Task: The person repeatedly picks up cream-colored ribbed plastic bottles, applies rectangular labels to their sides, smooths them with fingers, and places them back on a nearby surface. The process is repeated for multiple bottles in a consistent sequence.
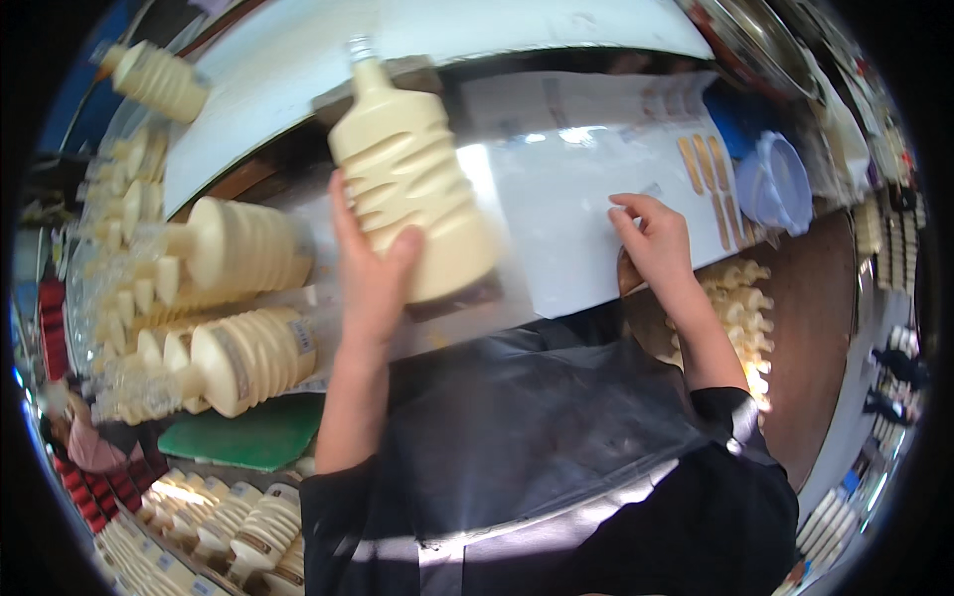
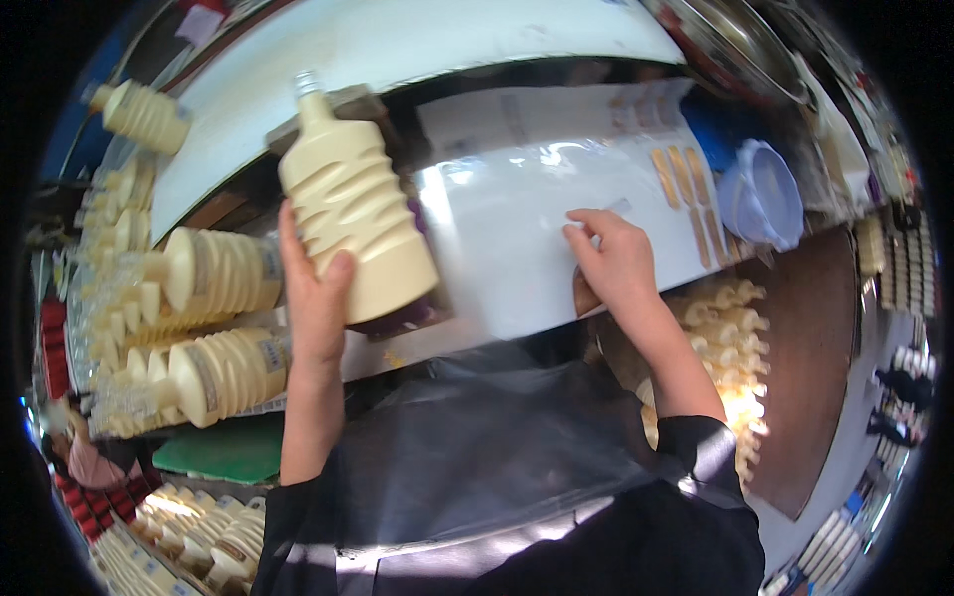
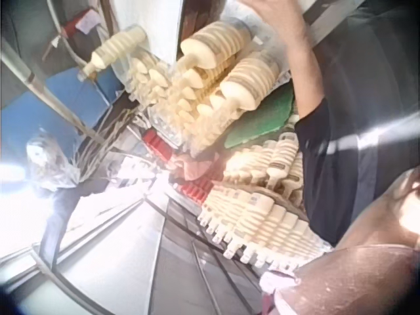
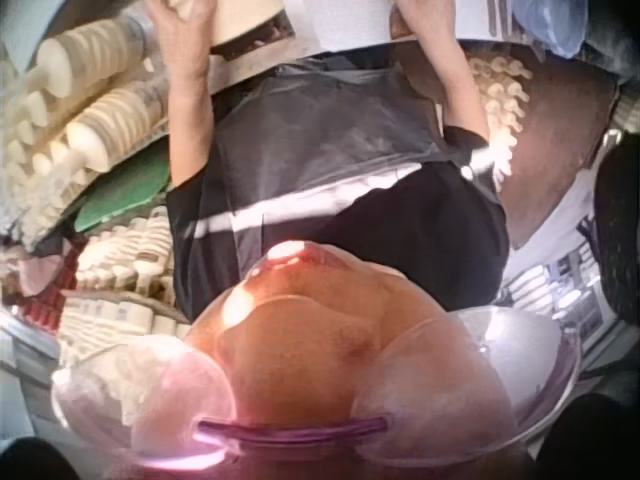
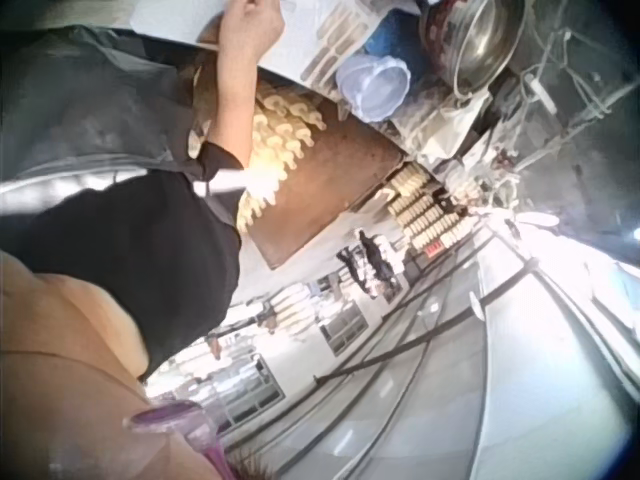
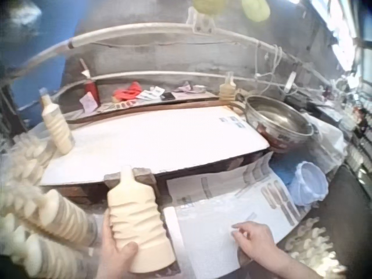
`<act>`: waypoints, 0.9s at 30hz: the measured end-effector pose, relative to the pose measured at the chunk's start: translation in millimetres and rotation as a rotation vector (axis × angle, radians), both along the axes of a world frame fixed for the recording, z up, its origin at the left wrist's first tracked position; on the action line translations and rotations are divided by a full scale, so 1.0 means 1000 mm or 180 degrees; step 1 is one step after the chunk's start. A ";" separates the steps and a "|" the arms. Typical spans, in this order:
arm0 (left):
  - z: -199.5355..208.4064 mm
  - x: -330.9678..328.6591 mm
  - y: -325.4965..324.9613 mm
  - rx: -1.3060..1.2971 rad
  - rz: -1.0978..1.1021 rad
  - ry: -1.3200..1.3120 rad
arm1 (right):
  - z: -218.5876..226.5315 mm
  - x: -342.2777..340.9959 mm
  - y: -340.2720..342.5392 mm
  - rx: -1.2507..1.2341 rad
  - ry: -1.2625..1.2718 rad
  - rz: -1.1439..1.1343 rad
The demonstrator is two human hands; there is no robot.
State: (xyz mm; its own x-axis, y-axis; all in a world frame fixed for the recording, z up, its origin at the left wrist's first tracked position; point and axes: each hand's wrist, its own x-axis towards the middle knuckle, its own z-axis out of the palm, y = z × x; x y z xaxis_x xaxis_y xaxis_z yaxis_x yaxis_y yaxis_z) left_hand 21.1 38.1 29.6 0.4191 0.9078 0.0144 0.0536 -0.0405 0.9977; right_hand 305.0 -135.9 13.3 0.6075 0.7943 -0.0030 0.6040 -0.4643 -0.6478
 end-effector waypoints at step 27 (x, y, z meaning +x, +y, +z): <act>-0.012 0.001 -0.006 0.0038 0.0139 -0.0391 | -0.028 0.010 -0.092 -0.0893 -0.1608 0.0002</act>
State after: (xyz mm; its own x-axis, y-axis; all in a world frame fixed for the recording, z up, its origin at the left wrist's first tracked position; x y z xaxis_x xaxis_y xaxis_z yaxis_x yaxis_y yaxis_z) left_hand 22.1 31.8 17.3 0.3734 0.9247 0.0742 -0.0672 -0.0528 0.9963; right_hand 314.6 -227.7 -14.6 0.5877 0.8054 0.0768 0.8067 -0.5762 -0.1312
